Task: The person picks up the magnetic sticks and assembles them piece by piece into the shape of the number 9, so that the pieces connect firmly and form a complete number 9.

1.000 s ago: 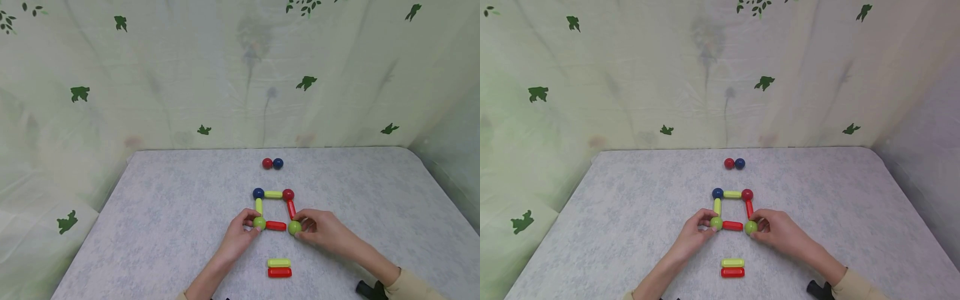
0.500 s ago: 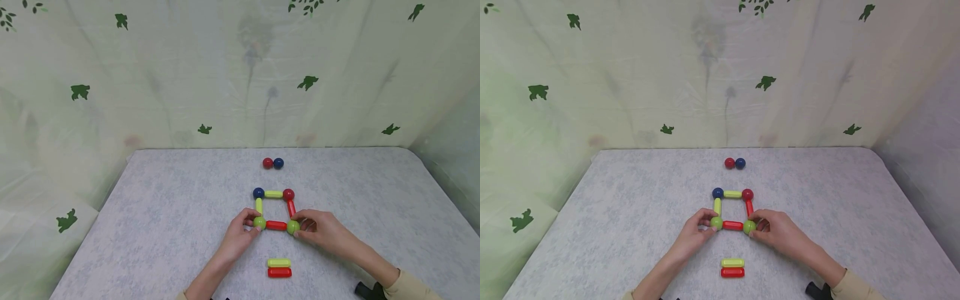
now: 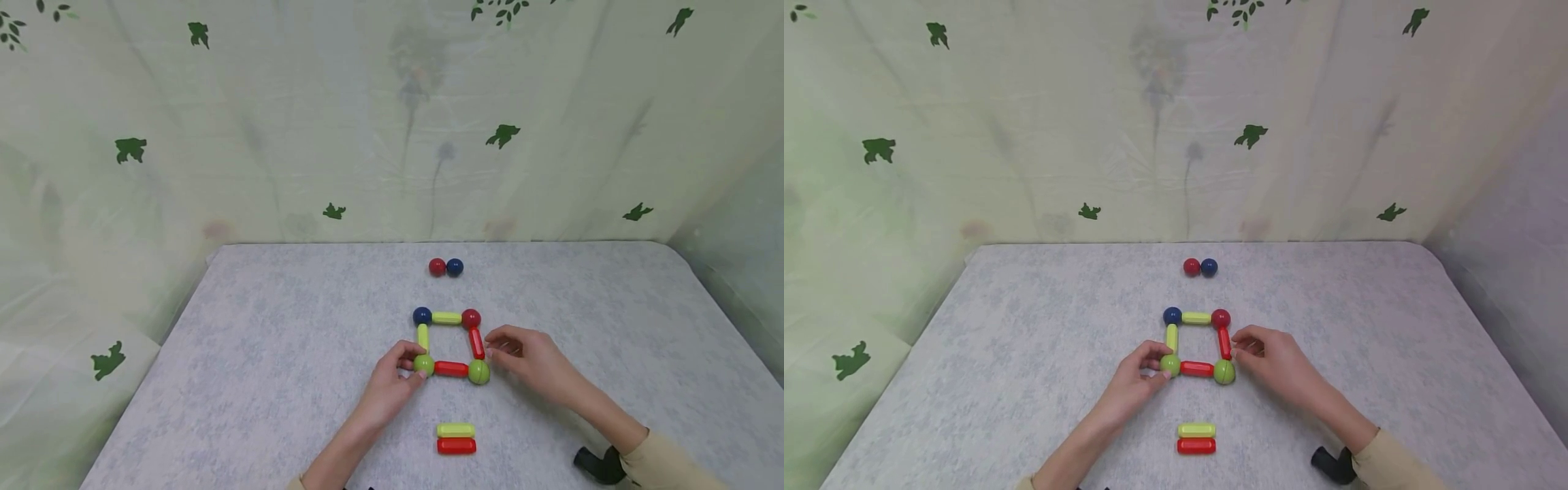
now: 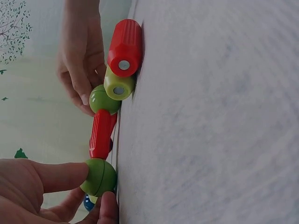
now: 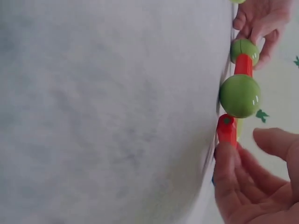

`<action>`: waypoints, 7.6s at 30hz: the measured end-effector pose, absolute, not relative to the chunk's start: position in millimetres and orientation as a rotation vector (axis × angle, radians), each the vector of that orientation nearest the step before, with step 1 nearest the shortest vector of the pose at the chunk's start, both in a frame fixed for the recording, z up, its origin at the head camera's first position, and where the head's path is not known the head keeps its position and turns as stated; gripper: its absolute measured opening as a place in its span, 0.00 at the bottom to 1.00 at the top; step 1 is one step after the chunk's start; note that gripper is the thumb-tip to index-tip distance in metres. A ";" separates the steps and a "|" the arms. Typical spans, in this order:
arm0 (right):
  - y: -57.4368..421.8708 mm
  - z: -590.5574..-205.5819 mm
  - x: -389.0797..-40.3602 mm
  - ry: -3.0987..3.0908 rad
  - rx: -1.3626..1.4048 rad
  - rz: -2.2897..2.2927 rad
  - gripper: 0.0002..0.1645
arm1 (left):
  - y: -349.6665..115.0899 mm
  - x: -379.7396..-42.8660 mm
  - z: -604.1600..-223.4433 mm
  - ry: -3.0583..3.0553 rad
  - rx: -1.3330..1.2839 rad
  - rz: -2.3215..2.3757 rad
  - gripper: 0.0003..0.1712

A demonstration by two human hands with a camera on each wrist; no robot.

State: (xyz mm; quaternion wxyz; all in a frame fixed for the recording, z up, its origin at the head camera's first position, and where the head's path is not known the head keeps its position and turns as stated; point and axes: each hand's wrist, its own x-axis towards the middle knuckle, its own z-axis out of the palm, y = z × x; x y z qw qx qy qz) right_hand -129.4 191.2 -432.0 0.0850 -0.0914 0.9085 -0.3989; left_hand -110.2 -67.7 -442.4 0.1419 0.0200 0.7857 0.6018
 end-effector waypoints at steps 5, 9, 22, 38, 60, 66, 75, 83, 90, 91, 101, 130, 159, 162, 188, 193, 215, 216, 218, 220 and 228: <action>181.3 -430.8 -142.0 2.674 -0.128 -1.179 0.16 | -68.2 -110.1 -441.7 2.263 0.061 1.737 0.16; 169.9 -427.6 -149.3 2.650 -0.034 -1.136 0.20 | -68.1 -109.7 -440.9 2.256 0.053 1.740 0.16; 165.5 -431.5 -161.4 2.564 0.033 -1.144 0.14 | -67.4 -111.1 -441.0 2.265 0.042 1.728 0.16; 165.0 -433.9 -159.9 2.563 0.079 -1.187 0.16 | -68.4 -111.8 -442.4 2.269 0.041 1.717 0.16; 178.4 -413.1 -91.8 2.616 -0.545 -1.168 0.10 | -67.9 -113.7 -440.7 2.287 0.029 1.692 0.16; 168.0 -416.2 -79.4 2.406 -0.684 -1.095 0.12 | -67.4 -111.9 -438.6 2.279 0.041 1.704 0.17; 145.3 -426.4 -75.4 2.435 -0.806 -0.884 0.14 | -69.5 -110.2 -439.0 2.251 0.062 1.745 0.17; 144.8 -426.4 -69.9 2.460 -0.740 -0.885 0.14 | -70.3 -110.3 -440.1 2.245 0.073 1.756 0.17; 163.2 -428.6 -67.4 2.337 -0.458 -1.206 0.13 | -69.1 -110.7 -440.3 2.258 0.055 1.741 0.17; 165.5 -428.6 -68.5 2.297 -0.402 -1.258 0.14 | -69.0 -110.7 -440.1 2.259 0.053 1.738 0.17; 179.6 -436.1 -76.8 2.022 0.097 -1.589 0.27 | -68.7 -112.2 -441.3 2.270 0.044 1.718 0.17; 204.8 -416.3 -129.2 2.538 -0.181 -1.394 0.20 | -70.8 -113.2 -441.8 2.269 0.022 1.716 0.16; 189.4 -430.2 -289.7 2.708 -0.575 -1.100 0.28 | -70.2 -111.9 -441.6 2.232 0.055 1.763 0.18; 187.1 -432.9 -295.0 2.691 -0.595 -1.083 0.29 | -70.6 -112.4 -441.8 2.232 0.057 1.758 0.17; 209.2 -429.3 -253.1 2.718 -0.441 -1.092 0.24 | -70.9 -111.0 -440.3 2.267 0.058 1.733 0.16; 213.6 -424.1 -225.8 2.676 -0.456 -1.121 0.24 | -70.3 -111.8 -442.4 2.269 0.057 1.722 0.16; 227.1 -422.2 -112.3 2.495 -0.388 -1.284 0.23 | -69.9 -109.2 -441.7 2.267 0.074 1.741 0.17; 226.8 -422.2 -107.4 2.475 -0.387 -1.289 0.24 | -69.8 -108.9 -441.4 2.267 0.074 1.742 0.17; 225.9 -422.6 -98.4 2.439 -0.388 -1.300 0.26 | -69.8 -108.8 -441.1 2.267 0.077 1.742 0.17; 224.7 -422.7 -90.5 2.393 -0.394 -1.314 0.27 | -69.7 -109.2 -440.9 2.268 0.075 1.738 0.17; 221.0 -426.6 -69.7 2.183 -0.499 -1.379 0.25 | -70.5 -110.7 -440.9 2.276 0.065 1.724 0.16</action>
